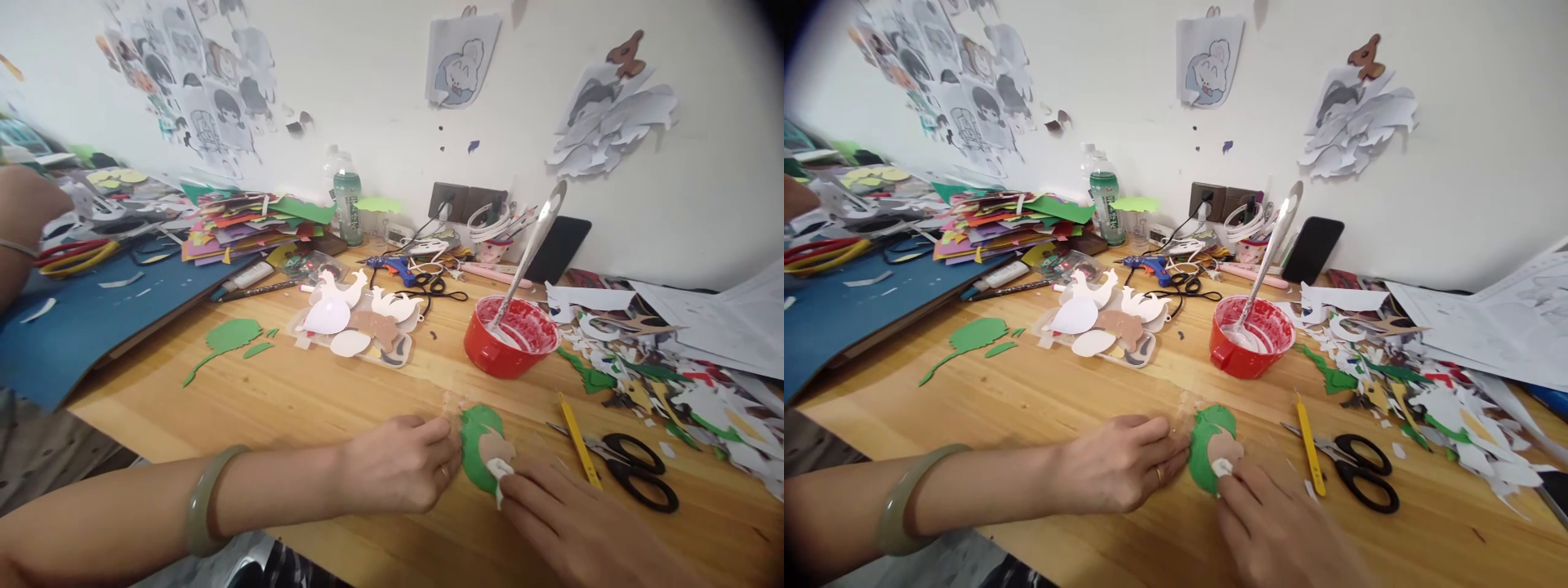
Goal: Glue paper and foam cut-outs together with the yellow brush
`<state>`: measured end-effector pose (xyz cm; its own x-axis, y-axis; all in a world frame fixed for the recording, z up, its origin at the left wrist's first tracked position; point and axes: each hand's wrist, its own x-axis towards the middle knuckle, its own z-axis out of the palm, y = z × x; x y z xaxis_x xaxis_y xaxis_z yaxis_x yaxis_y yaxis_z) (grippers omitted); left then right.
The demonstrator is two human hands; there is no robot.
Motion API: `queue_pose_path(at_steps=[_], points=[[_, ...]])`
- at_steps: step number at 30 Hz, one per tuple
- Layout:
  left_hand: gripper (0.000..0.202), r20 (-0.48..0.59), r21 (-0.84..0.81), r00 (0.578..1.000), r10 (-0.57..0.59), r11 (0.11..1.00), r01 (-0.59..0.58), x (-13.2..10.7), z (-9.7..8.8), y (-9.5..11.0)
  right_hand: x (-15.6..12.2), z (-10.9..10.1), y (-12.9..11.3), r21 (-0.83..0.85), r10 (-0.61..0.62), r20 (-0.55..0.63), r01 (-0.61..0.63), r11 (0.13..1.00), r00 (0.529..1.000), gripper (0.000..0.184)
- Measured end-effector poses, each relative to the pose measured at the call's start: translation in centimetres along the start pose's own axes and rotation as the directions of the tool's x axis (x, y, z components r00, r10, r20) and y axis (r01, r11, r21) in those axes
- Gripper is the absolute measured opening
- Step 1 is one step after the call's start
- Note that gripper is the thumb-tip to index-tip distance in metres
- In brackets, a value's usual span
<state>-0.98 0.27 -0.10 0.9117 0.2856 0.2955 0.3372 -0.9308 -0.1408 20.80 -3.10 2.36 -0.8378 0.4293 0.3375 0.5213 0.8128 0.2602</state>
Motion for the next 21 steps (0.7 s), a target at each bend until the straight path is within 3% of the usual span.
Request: queue_pose_path(at_steps=[3, 7, 9, 13, 16, 21], points=[[0.020, 0.004, -0.012, 1.000, -0.001, 1.000, 0.001, 0.0, -0.1, 0.0, 0.7, -0.8, 0.1, -0.008, 0.020, -0.028, -0.020, 1.000, 0.999, 0.049], [0.020, -0.004, -0.011, 1.000, -0.001, 1.000, 0.001, 0.0, 0.0, -0.1, 1.0, 1.3, -0.5, 0.113, 0.010, -0.116, 0.003, 0.994, 0.993, 0.034], [0.019, -0.001, -0.001, 1.000, 0.000, 1.000, 0.000, 0.0, 0.0, -0.1, 0.3, 1.8, -0.2, 0.156, -0.023, -0.065, 0.033, 0.987, 0.998, 0.031], [0.017, 0.000, 0.010, 1.000, -0.002, 1.000, 0.002, 0.0, -0.1, 0.0, -1.0, -0.6, 1.8, 0.169, -0.003, 0.081, -0.011, 0.986, 0.997, 0.043], [0.017, -0.014, 0.014, 1.000, 0.003, 1.000, -0.002, 0.0, 0.0, 0.0, -0.7, -1.9, 2.2, 0.110, 0.078, -0.022, -0.075, 0.991, 0.997, 0.046], [0.019, -0.013, 0.008, 1.000, 0.007, 1.000, -0.007, -0.1, 0.1, 0.0, -0.8, 0.3, 0.9, 0.248, 0.062, -0.025, -0.054, 0.967, 0.998, 0.028]])
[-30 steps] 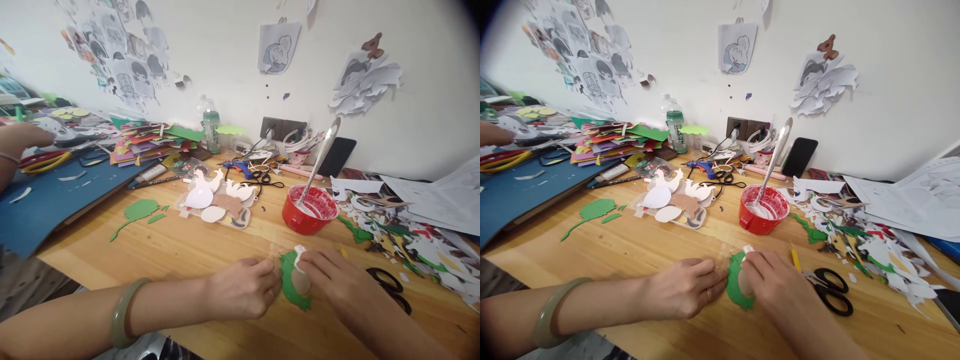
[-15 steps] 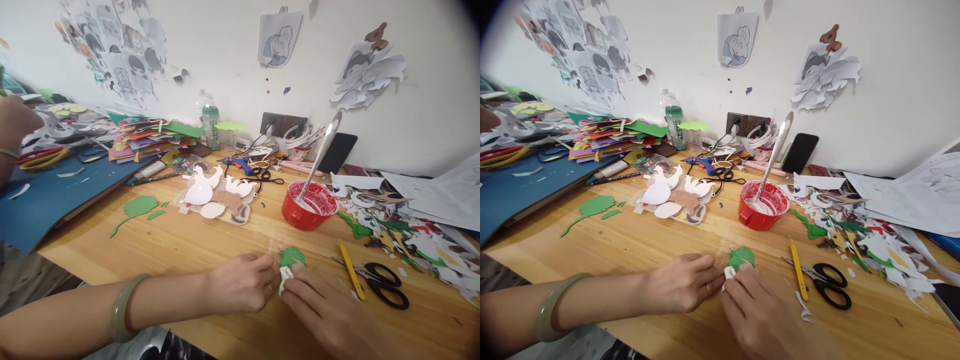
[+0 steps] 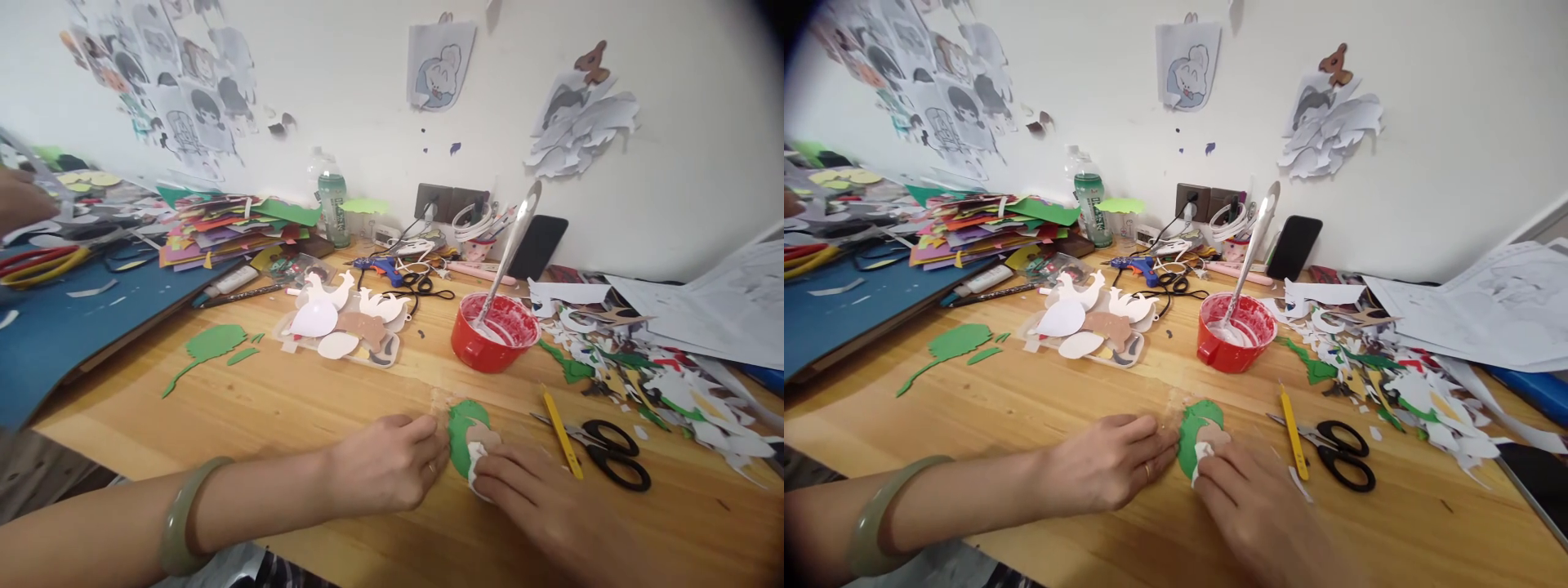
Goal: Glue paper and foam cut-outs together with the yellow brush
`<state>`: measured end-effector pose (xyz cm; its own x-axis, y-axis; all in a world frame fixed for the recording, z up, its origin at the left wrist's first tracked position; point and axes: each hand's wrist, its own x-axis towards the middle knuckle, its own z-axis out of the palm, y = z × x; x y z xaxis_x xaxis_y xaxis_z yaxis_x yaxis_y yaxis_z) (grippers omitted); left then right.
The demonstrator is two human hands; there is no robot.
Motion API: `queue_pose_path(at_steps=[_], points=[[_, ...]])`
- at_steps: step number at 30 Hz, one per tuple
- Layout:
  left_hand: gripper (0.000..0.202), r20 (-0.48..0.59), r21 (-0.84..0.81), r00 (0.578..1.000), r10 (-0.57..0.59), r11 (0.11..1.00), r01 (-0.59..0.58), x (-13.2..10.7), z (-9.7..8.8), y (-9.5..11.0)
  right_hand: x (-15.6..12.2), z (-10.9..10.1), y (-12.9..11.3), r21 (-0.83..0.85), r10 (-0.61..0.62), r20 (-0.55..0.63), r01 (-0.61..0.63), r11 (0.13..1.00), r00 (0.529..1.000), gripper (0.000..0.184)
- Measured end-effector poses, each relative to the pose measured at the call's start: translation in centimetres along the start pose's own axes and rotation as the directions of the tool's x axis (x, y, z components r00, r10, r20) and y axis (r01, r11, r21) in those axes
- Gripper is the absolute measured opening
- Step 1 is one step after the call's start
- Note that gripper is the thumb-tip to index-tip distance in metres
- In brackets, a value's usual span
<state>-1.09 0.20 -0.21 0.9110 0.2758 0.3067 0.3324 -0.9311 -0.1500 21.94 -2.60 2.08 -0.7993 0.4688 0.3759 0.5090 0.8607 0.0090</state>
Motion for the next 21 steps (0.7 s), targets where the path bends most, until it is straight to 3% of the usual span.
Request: queue_pose_path(at_steps=[4, 7, 10, 14, 21], points=[[0.020, 0.005, -0.008, 1.000, 0.005, 1.000, -0.005, 0.0, -0.1, 0.0, -0.8, -1.6, 1.2, 0.054, 0.014, 0.180, -0.024, 0.998, 0.984, 0.038], [0.020, 0.004, -0.014, 1.000, -0.006, 1.000, 0.007, 0.1, -0.1, 0.0, 0.0, -3.0, 2.2, -0.031, 0.037, 0.109, -0.034, 0.999, 0.993, 0.044], [0.020, -0.009, -0.011, 1.000, -0.013, 1.000, 0.013, 0.1, 0.0, 0.0, 1.5, -1.5, 2.7, -0.039, 0.074, 0.048, -0.072, 0.997, 0.996, 0.043], [0.021, 0.000, -0.011, 1.000, -0.006, 1.000, 0.006, 0.1, 0.1, -0.1, 2.5, 1.3, 3.4, -0.029, 0.033, 0.048, -0.031, 0.999, 0.998, 0.038], [0.022, 0.004, -0.017, 1.000, -0.011, 1.000, 0.011, 0.0, -0.1, 0.1, 1.7, 1.4, 4.1, -0.202, 0.041, 0.035, -0.033, 0.979, 0.999, 0.031]])
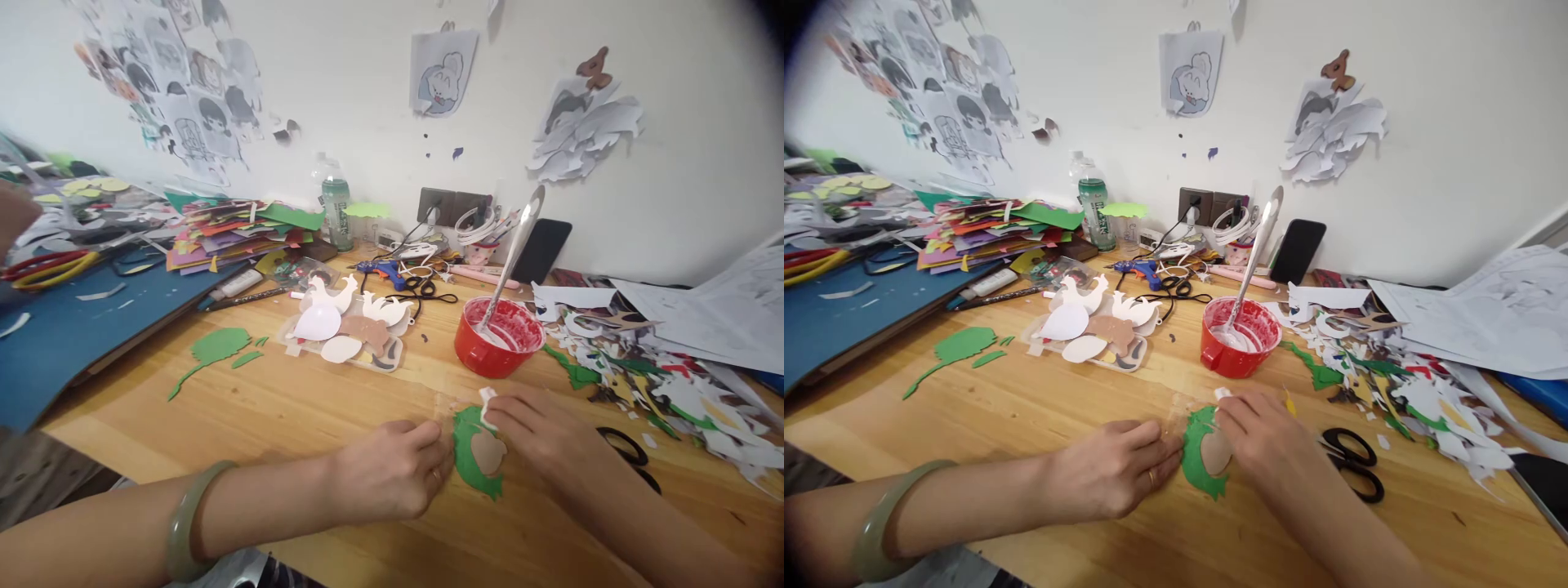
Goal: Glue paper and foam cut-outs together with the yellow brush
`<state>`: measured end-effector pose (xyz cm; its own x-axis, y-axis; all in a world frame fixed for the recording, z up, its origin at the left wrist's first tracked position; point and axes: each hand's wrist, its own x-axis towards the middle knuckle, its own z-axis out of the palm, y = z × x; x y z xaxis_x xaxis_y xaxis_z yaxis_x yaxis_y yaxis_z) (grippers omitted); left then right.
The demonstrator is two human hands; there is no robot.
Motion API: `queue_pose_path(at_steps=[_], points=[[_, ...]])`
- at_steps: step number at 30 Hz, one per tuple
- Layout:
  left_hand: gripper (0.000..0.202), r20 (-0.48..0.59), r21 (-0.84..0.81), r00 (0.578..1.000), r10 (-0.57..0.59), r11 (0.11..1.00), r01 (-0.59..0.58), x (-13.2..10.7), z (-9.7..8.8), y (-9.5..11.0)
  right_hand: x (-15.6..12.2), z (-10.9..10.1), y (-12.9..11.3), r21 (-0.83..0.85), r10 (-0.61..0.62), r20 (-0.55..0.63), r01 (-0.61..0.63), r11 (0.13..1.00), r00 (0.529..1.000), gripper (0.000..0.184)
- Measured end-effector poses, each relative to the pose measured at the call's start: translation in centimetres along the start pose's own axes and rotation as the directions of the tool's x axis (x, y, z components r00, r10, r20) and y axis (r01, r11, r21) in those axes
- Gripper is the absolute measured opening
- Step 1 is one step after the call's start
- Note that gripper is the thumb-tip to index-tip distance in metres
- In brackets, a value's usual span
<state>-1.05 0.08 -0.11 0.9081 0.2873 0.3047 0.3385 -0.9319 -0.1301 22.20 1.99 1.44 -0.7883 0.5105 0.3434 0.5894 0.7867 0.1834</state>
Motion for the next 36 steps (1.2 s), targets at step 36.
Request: queue_pose_path(at_steps=[36], points=[[0.013, 0.317, -0.414, 0.706, -0.634, 0.577, 0.704, 1.6, -1.7, 0.1, -0.5, -0.5, -5.7, 0.241, 0.549, 0.131, -0.564, 0.790, 0.825, 0.016]])
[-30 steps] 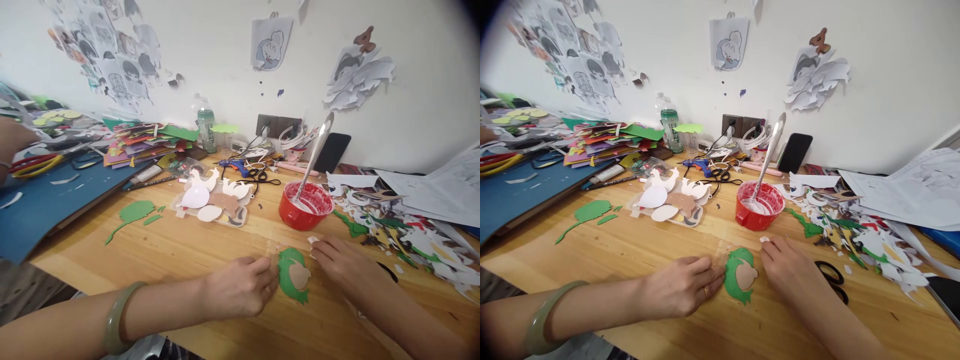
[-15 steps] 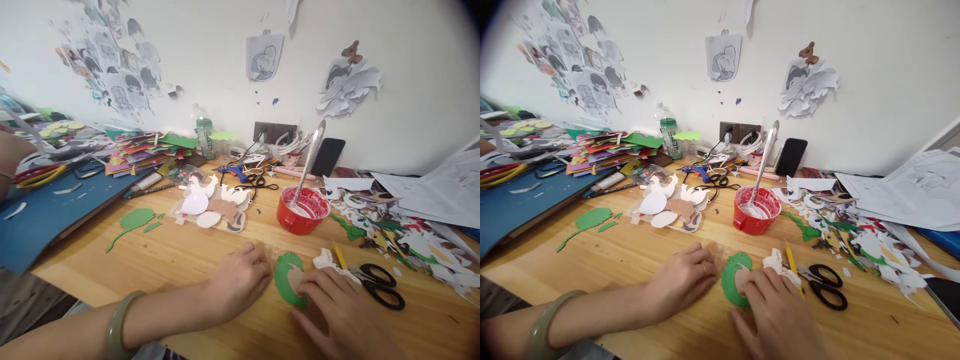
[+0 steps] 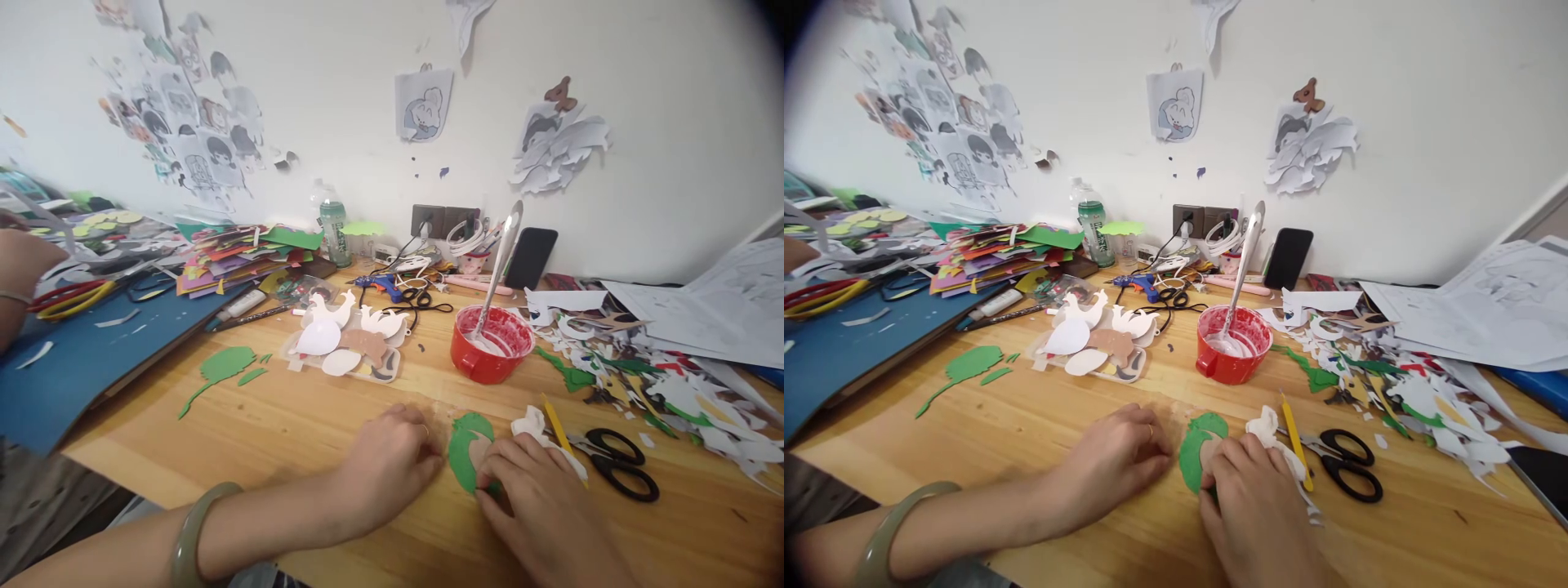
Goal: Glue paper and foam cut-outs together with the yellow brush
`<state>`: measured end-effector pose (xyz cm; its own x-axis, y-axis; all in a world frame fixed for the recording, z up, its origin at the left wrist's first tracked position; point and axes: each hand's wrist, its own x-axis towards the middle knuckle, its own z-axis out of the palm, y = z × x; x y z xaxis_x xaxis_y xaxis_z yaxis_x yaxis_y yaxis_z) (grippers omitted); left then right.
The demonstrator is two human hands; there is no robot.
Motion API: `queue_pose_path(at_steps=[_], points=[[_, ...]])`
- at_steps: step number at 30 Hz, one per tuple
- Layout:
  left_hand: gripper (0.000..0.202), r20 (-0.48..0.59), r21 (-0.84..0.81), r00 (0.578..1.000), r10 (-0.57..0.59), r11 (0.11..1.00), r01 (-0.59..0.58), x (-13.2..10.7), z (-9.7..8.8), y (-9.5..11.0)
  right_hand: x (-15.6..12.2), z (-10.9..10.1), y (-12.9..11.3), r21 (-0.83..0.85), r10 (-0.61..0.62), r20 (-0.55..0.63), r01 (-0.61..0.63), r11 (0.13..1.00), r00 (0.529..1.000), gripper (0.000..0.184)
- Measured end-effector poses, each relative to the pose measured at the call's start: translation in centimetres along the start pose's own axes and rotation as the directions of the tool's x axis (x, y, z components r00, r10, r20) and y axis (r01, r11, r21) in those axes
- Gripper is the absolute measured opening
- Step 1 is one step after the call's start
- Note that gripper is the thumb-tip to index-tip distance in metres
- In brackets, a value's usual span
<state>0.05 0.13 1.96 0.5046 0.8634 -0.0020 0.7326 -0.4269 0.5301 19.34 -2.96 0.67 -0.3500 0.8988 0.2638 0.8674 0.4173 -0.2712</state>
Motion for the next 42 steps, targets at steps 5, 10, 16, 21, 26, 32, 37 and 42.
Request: queue_pose_path(at_steps=[5, 10, 16, 21, 26, 32, 37, 42], points=[[0.016, 0.020, -0.025, 1.000, -0.016, 1.000, 0.016, 0.0, 0.0, 0.1, 0.4, 0.2, -0.5, -0.021, 0.085, -0.042, -0.086, 0.996, 0.995, 0.015], [0.016, 0.030, 0.007, 1.000, 0.001, 1.000, -0.001, 0.1, 0.2, 0.3, 0.2, 1.0, -0.1, 0.009, 0.077, -0.056, -0.077, 0.997, 0.995, 0.012], [0.014, -0.007, -0.011, 1.000, 0.012, 1.000, -0.012, 0.1, 0.2, 0.6, -0.7, 1.2, 0.2, 0.024, 0.070, -0.069, -0.068, 0.997, 0.995, 0.010], [0.019, 0.086, -0.199, 0.993, -0.086, 0.975, 0.102, 0.3, 0.3, 0.2, -0.8, 1.1, 0.4, -0.088, 0.032, -0.135, -0.044, 0.995, 0.990, 0.005], [0.023, 0.256, -0.481, 0.960, -0.117, 0.846, 0.231, 0.7, 1.4, -0.2, -0.7, 1.2, 0.6, -0.103, 0.016, -0.110, -0.027, 0.994, 0.994, 0.004], [0.024, 0.044, -0.277, 0.994, -0.096, 0.955, 0.105, 0.7, 0.2, 0.5, -0.5, 0.3, 1.0, -0.131, -0.025, -0.176, 0.002, 0.991, 0.984, 0.013], [0.023, 0.001, -0.080, 1.000, 0.001, 0.997, -0.001, 2.2, -0.2, 0.3, 0.4, -0.9, 1.6, -0.153, -0.006, -0.146, -0.017, 0.988, 0.989, 0.018], [0.020, 0.019, 0.018, 1.000, -0.020, 1.000, 0.020, 3.6, 0.1, 0.7, 1.4, -0.8, 2.2, -0.145, -0.063, -0.014, 0.060, 0.988, 0.998, 0.015]])
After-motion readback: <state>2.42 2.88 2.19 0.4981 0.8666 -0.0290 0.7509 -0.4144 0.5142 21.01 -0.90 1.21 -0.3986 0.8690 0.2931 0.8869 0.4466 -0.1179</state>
